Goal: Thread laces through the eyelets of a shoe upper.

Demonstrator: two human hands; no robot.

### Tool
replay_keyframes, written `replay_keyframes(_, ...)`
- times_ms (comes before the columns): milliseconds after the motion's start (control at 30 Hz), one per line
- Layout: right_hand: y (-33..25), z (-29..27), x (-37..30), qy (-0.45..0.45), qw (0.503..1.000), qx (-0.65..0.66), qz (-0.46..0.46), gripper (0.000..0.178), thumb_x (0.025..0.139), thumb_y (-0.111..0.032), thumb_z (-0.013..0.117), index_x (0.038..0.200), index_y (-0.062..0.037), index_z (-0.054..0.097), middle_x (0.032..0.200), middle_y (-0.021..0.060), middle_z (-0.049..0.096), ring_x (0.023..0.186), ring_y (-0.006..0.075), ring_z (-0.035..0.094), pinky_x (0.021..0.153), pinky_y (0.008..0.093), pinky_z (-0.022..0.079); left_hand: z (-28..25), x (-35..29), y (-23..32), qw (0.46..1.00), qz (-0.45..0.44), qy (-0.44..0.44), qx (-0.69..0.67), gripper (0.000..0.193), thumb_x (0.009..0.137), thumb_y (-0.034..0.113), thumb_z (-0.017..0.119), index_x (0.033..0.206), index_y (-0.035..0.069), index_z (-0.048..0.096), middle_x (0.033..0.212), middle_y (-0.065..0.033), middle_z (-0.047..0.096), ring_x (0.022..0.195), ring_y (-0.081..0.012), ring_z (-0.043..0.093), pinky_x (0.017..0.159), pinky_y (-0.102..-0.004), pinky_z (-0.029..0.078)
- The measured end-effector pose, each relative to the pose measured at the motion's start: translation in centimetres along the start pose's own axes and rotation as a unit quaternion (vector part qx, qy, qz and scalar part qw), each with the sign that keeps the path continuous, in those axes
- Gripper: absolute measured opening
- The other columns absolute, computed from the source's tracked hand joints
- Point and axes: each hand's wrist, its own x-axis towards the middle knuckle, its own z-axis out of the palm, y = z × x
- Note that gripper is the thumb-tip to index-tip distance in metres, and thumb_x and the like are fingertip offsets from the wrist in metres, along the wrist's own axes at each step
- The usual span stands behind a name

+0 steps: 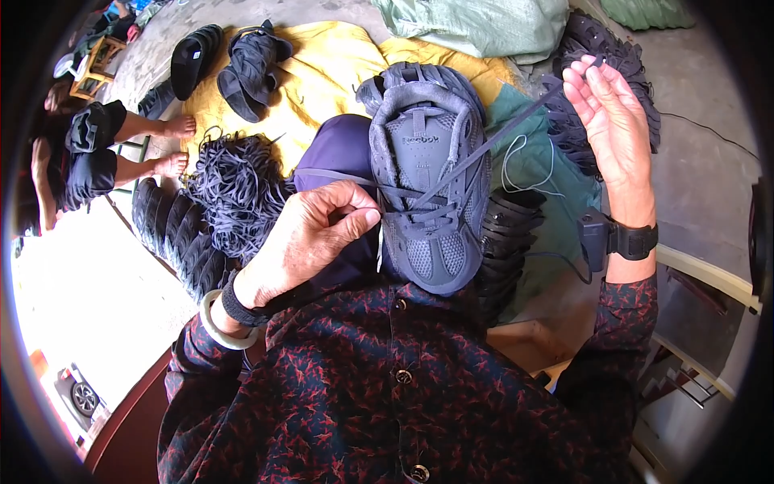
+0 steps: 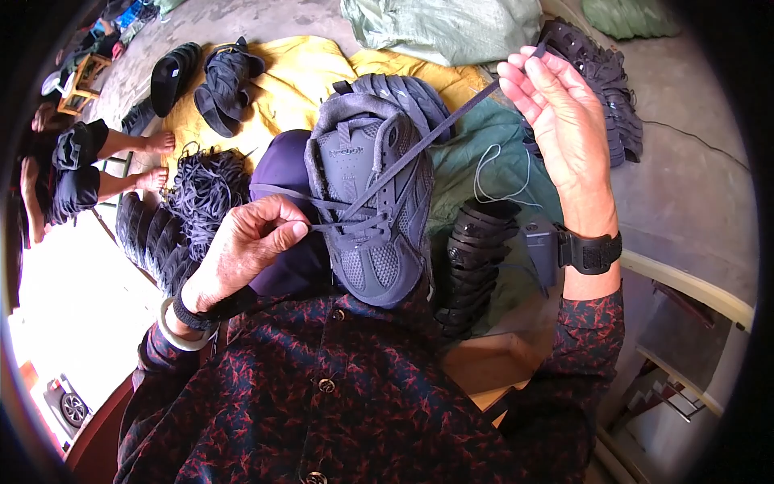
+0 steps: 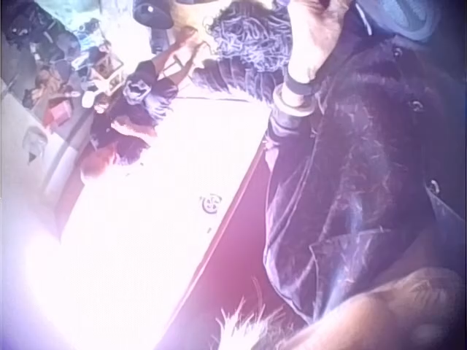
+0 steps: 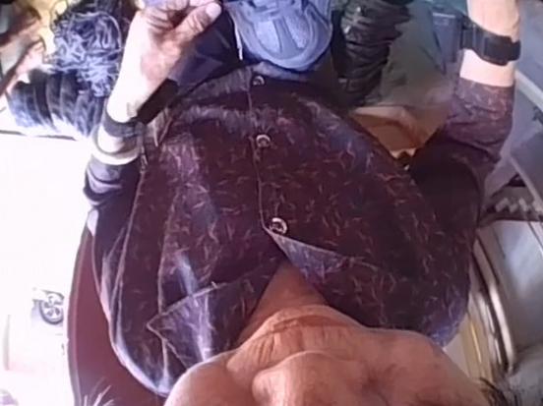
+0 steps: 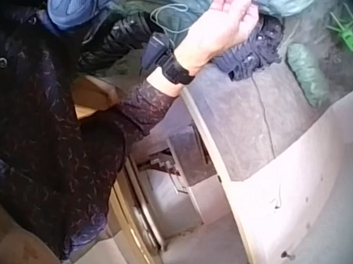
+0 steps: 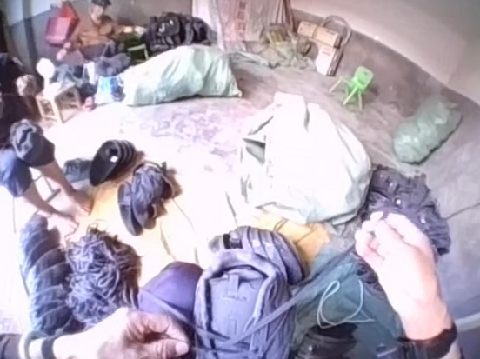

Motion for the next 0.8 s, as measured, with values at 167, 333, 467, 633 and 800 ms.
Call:
replay_keyframes(167,-0.3,-1.8,-0.1,-0.002,0.999,0.045,0.024,0.019,0.101,-0.011,0.064,0.115,0.0007,0.061,0.121,0.0196,0.068,0.103,0.0222,0.071,0.093,0.0361,0.061,-0.6,-0.4,1.0,0.996,-0.078,-0.046,0.002,0.013,0.099,0.014,0.071,0.096,0.001,0.068,0.083,0.0040,0.058,0.080,-0.0074,0.053,0.075,-0.0262,0.045)
replay_keyframes(333,-2.2,-6.8,1.2,-0.018,0.995,0.095,0.014,0.015,0.101,-0.006,0.061,0.114,0.0003,0.057,0.129,0.0252,0.065,0.104,0.0216,0.071,0.092,0.0381,0.062,-0.5,0.0,0.7,0.988,0.046,-0.025,0.146,0.009,0.089,0.009,0.077,0.092,0.002,0.071,0.089,-0.0023,0.059,0.082,-0.0147,0.057,0.076,-0.0305,0.047)
replay_keyframes(467,-5.8,-13.7,4.3,0.222,0.974,0.025,-0.025,0.025,0.102,0.001,0.055,0.125,0.0059,0.046,0.134,0.0298,0.058,0.124,0.0344,0.062,0.113,0.0478,0.050,-0.7,0.1,1.2,0.969,0.083,-0.011,0.234,0.014,0.081,0.011,0.083,0.090,0.004,0.074,0.090,-0.0049,0.059,0.083,-0.0209,0.059,0.076,-0.0339,0.049)
replay_keyframes(633,-13.2,-24.8,5.5,0.307,0.936,-0.156,-0.079,0.032,0.107,0.001,0.038,0.133,0.0191,0.035,0.142,0.0356,0.047,0.134,0.0433,0.052,0.119,0.0500,0.043,-1.3,0.9,1.7,0.971,0.067,-0.062,0.219,0.016,0.081,0.013,0.083,0.092,0.005,0.075,0.089,-0.0046,0.060,0.082,-0.0208,0.060,0.075,-0.0339,0.049)
replay_keyframes(800,-19.8,-35.3,5.5,0.327,0.911,-0.224,-0.115,0.032,0.108,-0.001,0.038,0.130,0.0222,0.037,0.142,0.0352,0.048,0.133,0.0434,0.053,0.118,0.0475,0.045,-1.4,1.9,1.4,0.979,0.081,-0.124,0.143,0.021,0.082,0.015,0.083,0.100,0.007,0.074,0.088,-0.0028,0.061,0.081,-0.0184,0.060,0.075,-0.0333,0.049)
